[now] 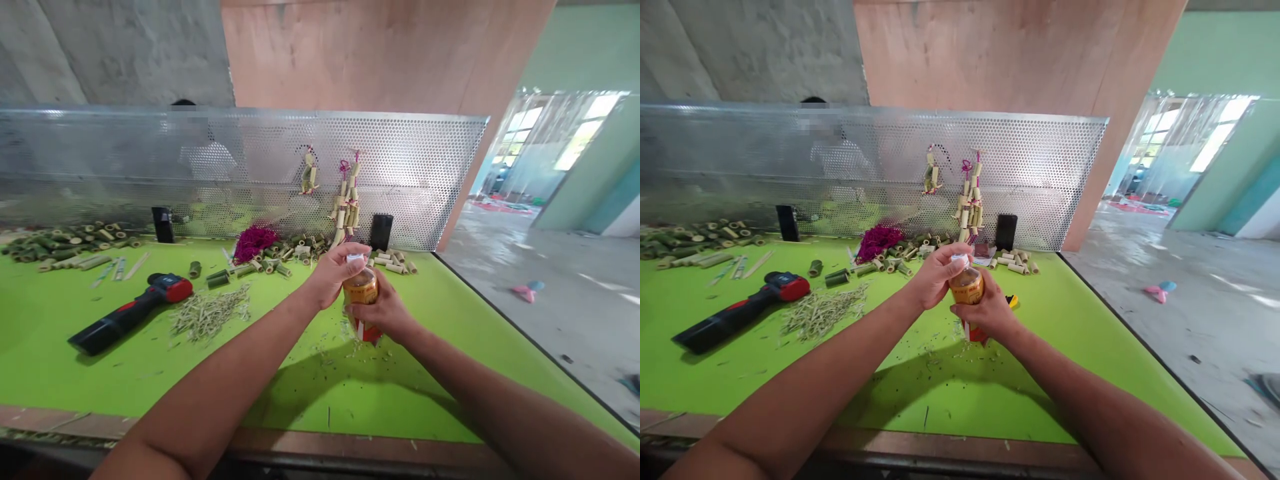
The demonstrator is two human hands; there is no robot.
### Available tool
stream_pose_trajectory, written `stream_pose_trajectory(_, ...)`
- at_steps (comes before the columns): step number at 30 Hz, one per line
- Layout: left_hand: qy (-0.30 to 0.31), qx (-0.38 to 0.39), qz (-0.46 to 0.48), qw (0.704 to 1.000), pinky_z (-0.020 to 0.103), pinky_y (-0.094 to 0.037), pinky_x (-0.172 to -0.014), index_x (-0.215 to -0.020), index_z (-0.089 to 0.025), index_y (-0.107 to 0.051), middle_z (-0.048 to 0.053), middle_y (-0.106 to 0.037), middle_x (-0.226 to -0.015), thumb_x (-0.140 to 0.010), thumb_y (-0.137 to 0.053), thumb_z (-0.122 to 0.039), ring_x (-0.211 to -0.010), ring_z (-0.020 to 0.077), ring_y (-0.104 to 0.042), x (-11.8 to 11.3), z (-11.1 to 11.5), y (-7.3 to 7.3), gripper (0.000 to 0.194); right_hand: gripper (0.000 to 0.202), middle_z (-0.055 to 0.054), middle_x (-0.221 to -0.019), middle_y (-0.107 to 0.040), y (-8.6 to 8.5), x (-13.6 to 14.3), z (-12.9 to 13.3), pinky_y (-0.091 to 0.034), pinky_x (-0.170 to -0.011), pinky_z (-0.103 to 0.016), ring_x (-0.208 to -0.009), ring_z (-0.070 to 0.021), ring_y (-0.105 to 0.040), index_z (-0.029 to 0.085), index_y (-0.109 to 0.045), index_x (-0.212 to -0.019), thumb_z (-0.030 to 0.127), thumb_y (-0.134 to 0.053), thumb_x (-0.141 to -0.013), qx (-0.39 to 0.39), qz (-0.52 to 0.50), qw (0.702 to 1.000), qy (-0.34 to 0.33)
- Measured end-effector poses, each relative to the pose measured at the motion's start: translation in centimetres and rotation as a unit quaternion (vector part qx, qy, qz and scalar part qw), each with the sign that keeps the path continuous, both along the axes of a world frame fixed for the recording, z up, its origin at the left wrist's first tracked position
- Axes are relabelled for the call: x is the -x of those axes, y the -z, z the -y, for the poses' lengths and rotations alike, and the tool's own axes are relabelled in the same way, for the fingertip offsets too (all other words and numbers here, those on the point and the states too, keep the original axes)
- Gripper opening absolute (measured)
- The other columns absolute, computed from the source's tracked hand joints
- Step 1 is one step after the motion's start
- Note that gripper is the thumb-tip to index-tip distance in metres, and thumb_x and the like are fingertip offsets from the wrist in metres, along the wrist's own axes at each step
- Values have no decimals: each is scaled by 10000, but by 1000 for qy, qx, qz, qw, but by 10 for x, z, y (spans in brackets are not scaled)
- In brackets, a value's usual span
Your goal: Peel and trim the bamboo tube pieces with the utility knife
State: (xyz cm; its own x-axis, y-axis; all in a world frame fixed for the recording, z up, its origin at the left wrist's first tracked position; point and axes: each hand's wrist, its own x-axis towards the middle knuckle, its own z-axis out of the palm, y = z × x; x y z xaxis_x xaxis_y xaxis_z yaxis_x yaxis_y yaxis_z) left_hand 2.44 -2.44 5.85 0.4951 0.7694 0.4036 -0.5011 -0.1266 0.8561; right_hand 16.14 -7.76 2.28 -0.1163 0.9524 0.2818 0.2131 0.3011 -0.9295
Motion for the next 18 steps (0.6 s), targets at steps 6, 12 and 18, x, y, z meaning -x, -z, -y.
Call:
stream_pose_trajectory(6, 14, -31, 31, 999, 348, -492, -857, -974, -174, -658, 89, -674, -1041, -767, -682, -314, -975, 190, -625, 1, 0, 1, 251, 593, -19, -866, -596, 1, 0, -3, -542, -639, -373, -697, -185, -617, 232, -414, -1107, 261, -742, -613, -6, -15, 1000, 2)
stream_pose_trajectory(12, -90, -12, 131, 987, 335, -470, -880, -983, -204, -622, 39, -683, -1003, -734, -716, -318, -897, 135, -630, -2, -10, -2, 290, 642, -42, -942, -613, 3, 0, 2, -549, -665, -384, -763, -201, -636, 233, -417, -1165, 285, -756, -622, -12, 19, 1000, 1)
stream_pose_trajectory(18, -246, 65, 78, 964, 286, -461, -796, -945, -177, -629, 36, -673, -925, -686, -740, -364, -734, 91, -598, 18, -58, 34, 338, 698, -84, -1035, -604, -24, 1, 28, -555, -721, -417, -860, -243, -641, 224, -397, -1231, 259, -756, -633, -167, 66, 983, 18)
